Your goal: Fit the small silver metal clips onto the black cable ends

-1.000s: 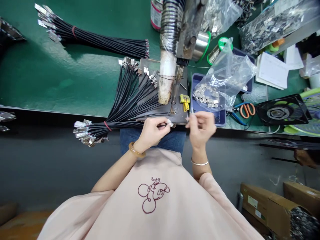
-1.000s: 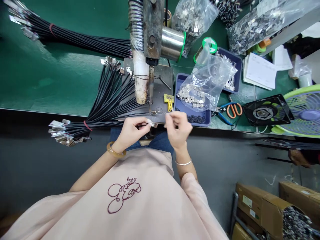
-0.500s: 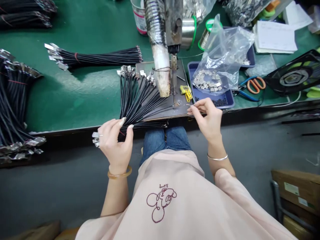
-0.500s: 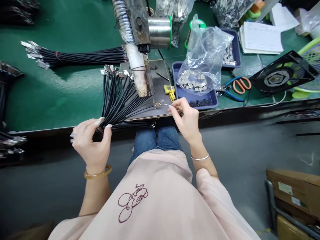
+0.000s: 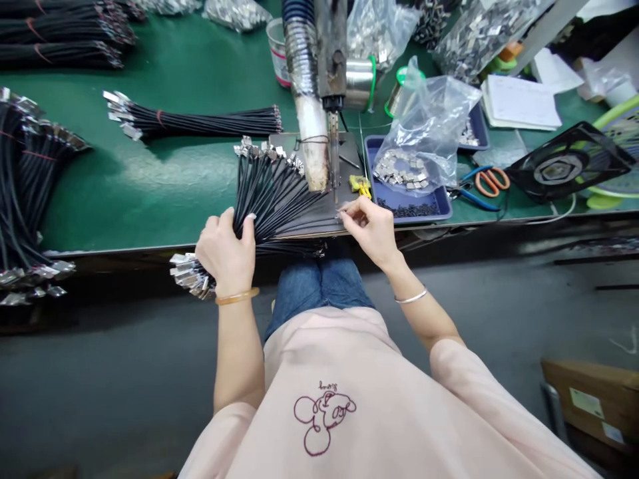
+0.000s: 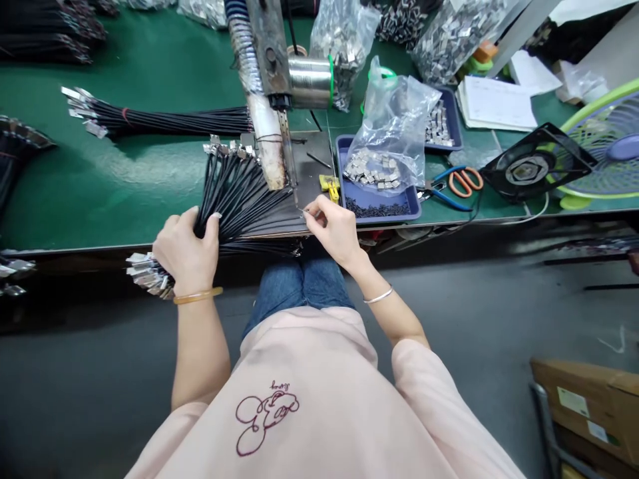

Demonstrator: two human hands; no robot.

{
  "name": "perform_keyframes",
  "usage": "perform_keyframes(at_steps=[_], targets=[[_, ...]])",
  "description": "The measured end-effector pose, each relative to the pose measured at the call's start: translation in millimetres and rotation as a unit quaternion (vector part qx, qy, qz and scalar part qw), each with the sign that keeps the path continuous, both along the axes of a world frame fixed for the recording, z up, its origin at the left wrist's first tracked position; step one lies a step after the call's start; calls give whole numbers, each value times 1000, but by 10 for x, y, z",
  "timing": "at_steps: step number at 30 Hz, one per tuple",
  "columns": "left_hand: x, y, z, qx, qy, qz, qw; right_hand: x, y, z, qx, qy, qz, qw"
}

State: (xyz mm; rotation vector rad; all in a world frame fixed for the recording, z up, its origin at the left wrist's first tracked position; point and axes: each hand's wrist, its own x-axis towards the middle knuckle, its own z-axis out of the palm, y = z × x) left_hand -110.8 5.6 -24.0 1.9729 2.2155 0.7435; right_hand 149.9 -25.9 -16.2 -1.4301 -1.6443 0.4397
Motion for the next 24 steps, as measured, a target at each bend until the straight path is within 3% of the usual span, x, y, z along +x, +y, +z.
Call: perform_keyframes(at_steps=[3,6,9,11,14,17,21,24], targets=[[-2,62,133,-43,39,-2,998,45,-104,9,-15,-35,30,999],[26,183,423,-93,118,-15,989,106,-200,30,-35,-57,68,995],[91,410,707,-117,178,-35,976,161,-253,61,-47,-52,116,991],[118,601,776,-110,183,-40,976,181,-259,65,-49,-47,147,987],[91,826,661,-155,165,-39,973,174,-236,7,-41,-77,171,981],[32,866,449,-183,141,-50,972,144,-216,-106,-24,-135,173,975],[33,733,308,-146,180,-39,972,137,-238,-213,-5,-174,170,970],[86,626,267,-73,184,-55,979,164,-262,-220,-2,-176,171,969]])
